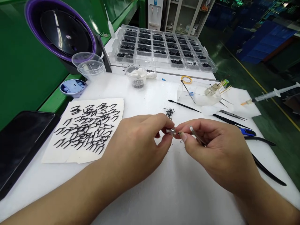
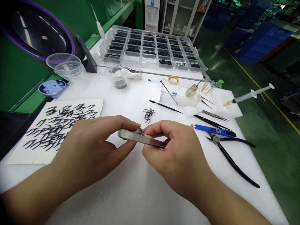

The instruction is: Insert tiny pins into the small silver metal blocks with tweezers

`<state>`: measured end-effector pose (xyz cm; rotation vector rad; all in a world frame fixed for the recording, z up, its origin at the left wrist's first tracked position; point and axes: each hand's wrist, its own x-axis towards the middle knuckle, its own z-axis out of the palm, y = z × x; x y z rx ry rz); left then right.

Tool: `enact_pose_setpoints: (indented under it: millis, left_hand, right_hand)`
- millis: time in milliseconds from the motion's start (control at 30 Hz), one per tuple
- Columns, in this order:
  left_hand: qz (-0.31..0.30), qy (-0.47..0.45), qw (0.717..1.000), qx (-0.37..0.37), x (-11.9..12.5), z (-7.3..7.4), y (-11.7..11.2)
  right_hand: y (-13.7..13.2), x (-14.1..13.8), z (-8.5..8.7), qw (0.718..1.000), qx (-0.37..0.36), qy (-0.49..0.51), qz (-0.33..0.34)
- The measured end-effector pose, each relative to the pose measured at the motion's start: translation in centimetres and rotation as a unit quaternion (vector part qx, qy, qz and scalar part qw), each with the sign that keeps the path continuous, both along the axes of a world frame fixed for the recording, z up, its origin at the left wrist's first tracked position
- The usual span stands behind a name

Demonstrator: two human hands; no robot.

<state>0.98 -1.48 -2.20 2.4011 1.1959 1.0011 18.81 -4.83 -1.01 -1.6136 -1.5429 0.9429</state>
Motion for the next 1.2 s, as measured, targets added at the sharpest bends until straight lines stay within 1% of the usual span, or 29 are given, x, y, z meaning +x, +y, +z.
enact_pose_setpoints:
  millis: [167, 367, 633, 1000, 1200]
  left_hand:
    - [0.0, 0.019, 1.0, 0.012, -0.06, -0.09, -0.18]
    - [0.011, 0.032, 0.999, 0.025, 0.01, 0.13, -0.27]
    - [0.015, 0.033, 0.999, 0.017, 0.04, 0.24, -0.54]
    - [0.013, 0.036, 0.999, 0.017, -0.06, 0.16, -0.34]
    - [0.016, 0.056, 0.997, 0.052, -0.17, 0.25, -0.69]
  right_hand:
    - [-0.07, -0.09, 0.2, 1.0, 0.006, -0.023, -0.005]
    - [-0.1, -0.29, 0.35, 0.999, 0.005, -0.04, -0.007]
    - [-0.26, -0.33, 0.45, 0.998, 0.009, -0.059, -0.014]
    - [-0.22, -0.07, 0.23, 0.999, 0.009, -0.054, 0.001]
    - [-0.16, -0.09, 0.08, 0.999, 0.006, -0.038, 0.004]
